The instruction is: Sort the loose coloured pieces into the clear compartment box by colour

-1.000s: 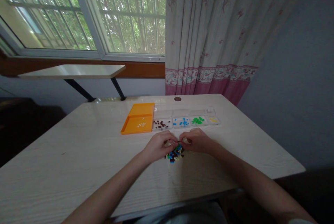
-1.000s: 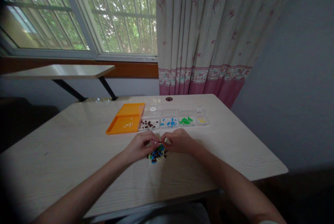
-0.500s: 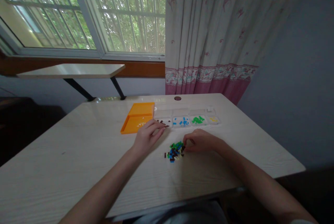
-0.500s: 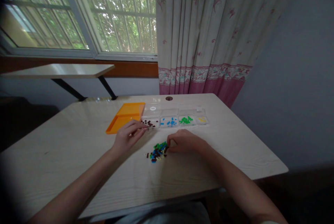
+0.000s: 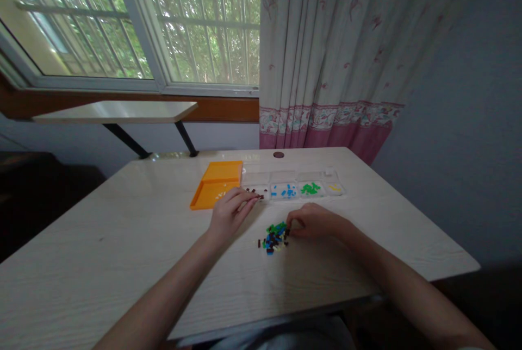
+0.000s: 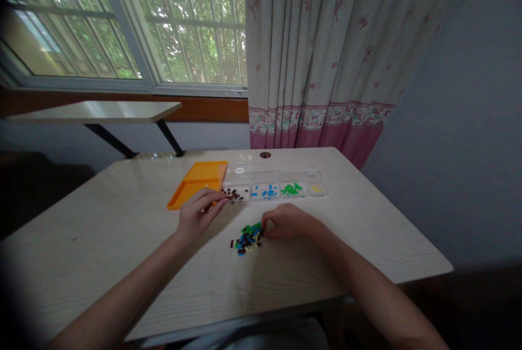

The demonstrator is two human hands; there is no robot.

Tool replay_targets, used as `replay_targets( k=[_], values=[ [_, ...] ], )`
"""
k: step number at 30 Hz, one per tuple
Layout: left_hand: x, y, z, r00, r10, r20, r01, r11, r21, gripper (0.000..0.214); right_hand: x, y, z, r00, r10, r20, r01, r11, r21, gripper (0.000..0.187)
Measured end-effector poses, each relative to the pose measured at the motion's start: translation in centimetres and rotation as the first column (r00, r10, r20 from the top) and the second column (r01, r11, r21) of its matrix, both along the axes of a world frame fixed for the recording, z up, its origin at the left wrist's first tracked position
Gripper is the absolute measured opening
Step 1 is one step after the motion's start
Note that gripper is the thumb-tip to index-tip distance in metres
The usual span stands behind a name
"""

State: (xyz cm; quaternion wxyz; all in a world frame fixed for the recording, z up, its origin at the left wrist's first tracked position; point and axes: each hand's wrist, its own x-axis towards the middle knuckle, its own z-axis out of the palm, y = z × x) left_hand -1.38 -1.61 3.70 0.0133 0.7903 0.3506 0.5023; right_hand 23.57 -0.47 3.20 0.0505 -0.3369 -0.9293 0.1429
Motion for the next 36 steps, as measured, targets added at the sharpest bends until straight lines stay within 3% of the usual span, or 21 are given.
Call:
replay_targets(
  k=[4,7,14,20,23,26,30,36],
  values=[
    [-0.2,0.3,-0.2,0.999,0.038,-0.023,-0.039,0.999,-0.029,0.011,0.1,0.1,-0.1,1.000,0.007,-0.001,-0.007,1.000,-0.009,0.017],
    [-0.4,1.0,-0.8,0.987,0.149,-0.053,-0.153,0.983,-0.096,0.015,0.1,0.2,-0.1,1.000,0.009,0.001,-0.009,1.000,-0.014,0.017],
    [-0.9,2.8,-2.4,0.876,0.402,-0.266,-0.464,0.852,-0.242,0.023,0.1,0.1,-0.1,1.000,0.027,-0.010,-0.028,0.999,-0.033,0.020],
    [-1.2,3.3,-2.8,0.842,0.419,-0.340,-0.515,0.812,-0.275,0.024,0.2,0.2,-0.2,0.999,0.040,-0.033,-0.040,0.999,-0.006,0.017],
    [-1.2,3.1,-2.7,0.888,0.345,-0.304,-0.429,0.858,-0.281,0.023,0.2,0.4,-0.3,0.999,0.015,-0.041,-0.013,0.998,0.062,0.016],
    [-0.4,2.3,-2.6,0.958,0.103,-0.268,-0.180,0.942,-0.283,0.020,0.1,0.6,-0.5,0.992,-0.018,-0.126,0.040,0.984,0.172,0.016],
    [1.4,0.8,-2.5,0.952,-0.163,-0.259,0.093,0.960,-0.264,0.017,-0.5,0.5,-1.1,0.957,0.023,-0.290,0.067,0.953,0.297,0.020],
    [2.7,-0.1,-2.6,0.933,-0.213,-0.290,0.151,0.964,-0.220,0.018,-1.3,0.2,-1.7,0.944,0.011,-0.329,0.123,0.915,0.384,0.023]
  ],
)
